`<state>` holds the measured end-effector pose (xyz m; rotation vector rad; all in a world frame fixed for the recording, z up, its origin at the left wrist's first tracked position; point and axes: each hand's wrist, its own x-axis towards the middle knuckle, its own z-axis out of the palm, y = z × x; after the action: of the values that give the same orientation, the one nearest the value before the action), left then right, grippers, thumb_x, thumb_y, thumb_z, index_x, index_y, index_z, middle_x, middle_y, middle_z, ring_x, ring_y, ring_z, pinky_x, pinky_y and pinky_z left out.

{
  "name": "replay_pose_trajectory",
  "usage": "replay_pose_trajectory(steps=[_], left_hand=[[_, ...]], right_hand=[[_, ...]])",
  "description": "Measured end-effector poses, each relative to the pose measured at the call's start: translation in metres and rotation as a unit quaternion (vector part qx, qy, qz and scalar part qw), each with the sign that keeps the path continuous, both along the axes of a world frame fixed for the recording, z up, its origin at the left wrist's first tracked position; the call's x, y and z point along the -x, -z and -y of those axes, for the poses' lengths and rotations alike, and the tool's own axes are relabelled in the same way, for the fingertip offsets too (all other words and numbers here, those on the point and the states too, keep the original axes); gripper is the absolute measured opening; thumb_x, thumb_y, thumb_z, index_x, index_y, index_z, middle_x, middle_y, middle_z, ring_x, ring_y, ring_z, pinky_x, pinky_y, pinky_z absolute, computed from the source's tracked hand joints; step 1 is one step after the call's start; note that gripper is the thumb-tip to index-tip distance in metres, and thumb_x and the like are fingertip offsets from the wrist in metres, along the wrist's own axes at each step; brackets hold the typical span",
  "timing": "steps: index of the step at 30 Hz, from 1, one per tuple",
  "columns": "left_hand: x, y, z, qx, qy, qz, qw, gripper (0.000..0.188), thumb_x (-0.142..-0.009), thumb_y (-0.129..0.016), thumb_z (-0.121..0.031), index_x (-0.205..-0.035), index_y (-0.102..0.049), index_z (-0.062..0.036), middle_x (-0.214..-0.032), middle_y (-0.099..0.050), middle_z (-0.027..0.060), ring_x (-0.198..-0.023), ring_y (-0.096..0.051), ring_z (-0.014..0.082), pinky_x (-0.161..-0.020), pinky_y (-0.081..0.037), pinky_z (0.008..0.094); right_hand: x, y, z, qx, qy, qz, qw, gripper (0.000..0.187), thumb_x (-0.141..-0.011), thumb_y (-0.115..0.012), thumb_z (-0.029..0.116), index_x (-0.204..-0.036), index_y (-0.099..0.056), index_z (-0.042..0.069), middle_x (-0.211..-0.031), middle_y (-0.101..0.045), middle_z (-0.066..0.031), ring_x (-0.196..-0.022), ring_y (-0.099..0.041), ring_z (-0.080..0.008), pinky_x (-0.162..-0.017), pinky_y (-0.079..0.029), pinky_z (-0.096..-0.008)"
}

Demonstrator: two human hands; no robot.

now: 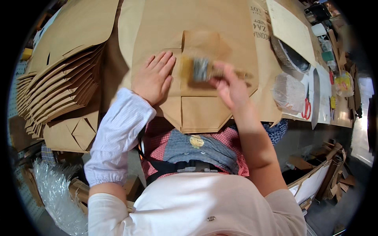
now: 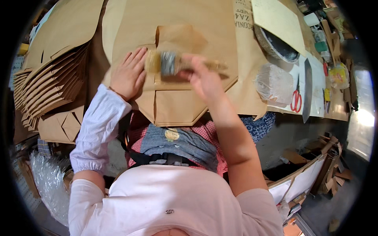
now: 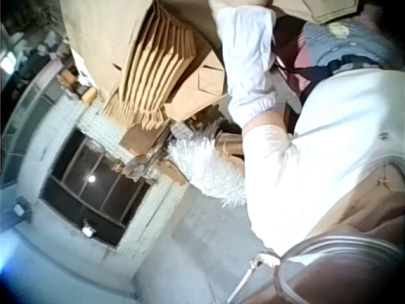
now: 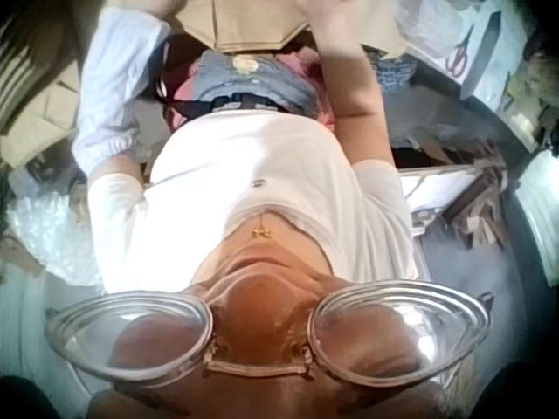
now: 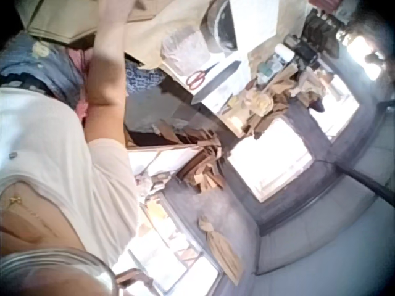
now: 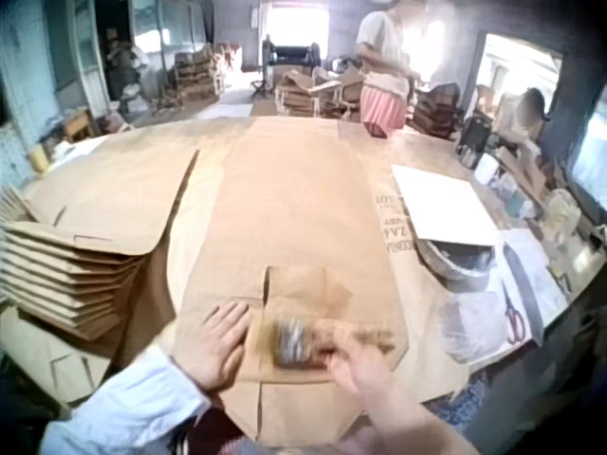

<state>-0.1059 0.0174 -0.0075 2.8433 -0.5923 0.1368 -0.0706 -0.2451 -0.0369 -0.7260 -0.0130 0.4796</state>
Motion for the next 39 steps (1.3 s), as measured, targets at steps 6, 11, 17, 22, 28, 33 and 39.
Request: replay_pose_trajectory(steps=[6,11,17,22,28,33,39], left_hand=[[0.005,0.007,0.016,-0.048,0.014,0.016,0.999,0.061,-0.088,-0.051,-0.03,-0.141,-0.036,-0.0048,-0.147,-0.029,0.0243,-0.138,-0.025,0.0393,-0.114,-0.018,0.0472],[0.006,0.015,0.014,-0.07,0.009,0.039,0.997,0.062,-0.089,-0.05,-0.03,-0.144,-0.033,-0.0067,-0.147,-0.028,0.024,-0.137,-0.025,0.039,-0.114,-0.019,0.047],[0.004,0.016,0.019,-0.071,0.001,0.042,0.997,0.062,-0.09,-0.05,-0.031,-0.144,-0.032,-0.007,-0.147,-0.029,0.023,-0.137,-0.026,0.0377,-0.114,-0.019,0.0465],[0.001,0.015,0.016,-0.049,0.013,0.052,0.997,0.055,-0.091,-0.049,-0.031,-0.139,-0.041,-0.0053,-0.144,-0.037,0.0213,-0.135,-0.032,0.0355,-0.113,-0.022,0.0458],[-0.02,0.03,-0.02,0.185,0.098,-0.012,0.978,0.04,-0.089,-0.058,-0.017,-0.126,-0.055,-0.0027,-0.135,-0.05,0.0169,-0.13,-0.042,0.033,-0.111,-0.03,0.0442],[-0.016,0.024,0.001,0.135,0.08,0.043,0.987,0.034,-0.084,-0.065,-0.013,-0.117,-0.061,-0.0045,-0.128,-0.054,0.0172,-0.123,-0.047,0.0347,-0.102,-0.041,0.041],[-0.012,0.029,0.005,0.107,0.061,0.097,0.988,0.032,-0.088,-0.061,-0.012,-0.119,-0.061,-0.006,-0.128,-0.054,0.0177,-0.123,-0.046,0.0358,-0.102,-0.04,0.0417]], right_hand=[[0.061,-0.071,0.084,0.405,-0.11,0.315,0.851,0.021,-0.082,-0.068,0.008,-0.101,-0.065,0.001,-0.094,-0.068,-0.0113,-0.078,-0.064,-0.0251,-0.069,-0.052,-0.0358],[0.061,-0.101,0.067,0.535,-0.118,0.611,0.572,0.028,-0.072,-0.067,0.003,-0.1,-0.062,0.001,-0.093,-0.065,-0.011,-0.079,-0.062,-0.0301,-0.067,-0.051,-0.036],[0.097,-0.083,0.064,0.505,-0.165,0.605,0.593,0.036,-0.069,-0.063,0.005,-0.104,-0.058,0.003,-0.093,-0.06,-0.0094,-0.079,-0.06,-0.0282,-0.064,-0.05,-0.0361],[0.089,-0.084,0.05,0.397,-0.177,0.537,0.723,0.02,-0.075,-0.073,0.003,-0.094,-0.066,0.002,-0.09,-0.066,-0.0109,-0.076,-0.065,-0.0291,-0.066,-0.052,-0.0335],[0.045,-0.093,-0.029,0.38,-0.093,0.668,0.633,0.026,-0.071,-0.068,0.002,-0.096,-0.065,0.002,-0.09,-0.065,-0.0096,-0.078,-0.063,-0.0282,-0.065,-0.052,-0.0354],[0.069,-0.082,-0.012,0.438,-0.223,0.65,0.58,0.033,-0.066,-0.064,0.003,-0.099,-0.059,0.002,-0.086,-0.059,-0.0099,-0.078,-0.06,-0.0288,-0.065,-0.05,-0.0372],[0.096,-0.084,0.029,0.443,-0.266,0.605,0.606,0.042,-0.066,-0.069,0.003,-0.106,-0.058,0.002,-0.095,-0.06,-0.0093,-0.086,-0.06,-0.03,-0.073,-0.051,-0.0363]])
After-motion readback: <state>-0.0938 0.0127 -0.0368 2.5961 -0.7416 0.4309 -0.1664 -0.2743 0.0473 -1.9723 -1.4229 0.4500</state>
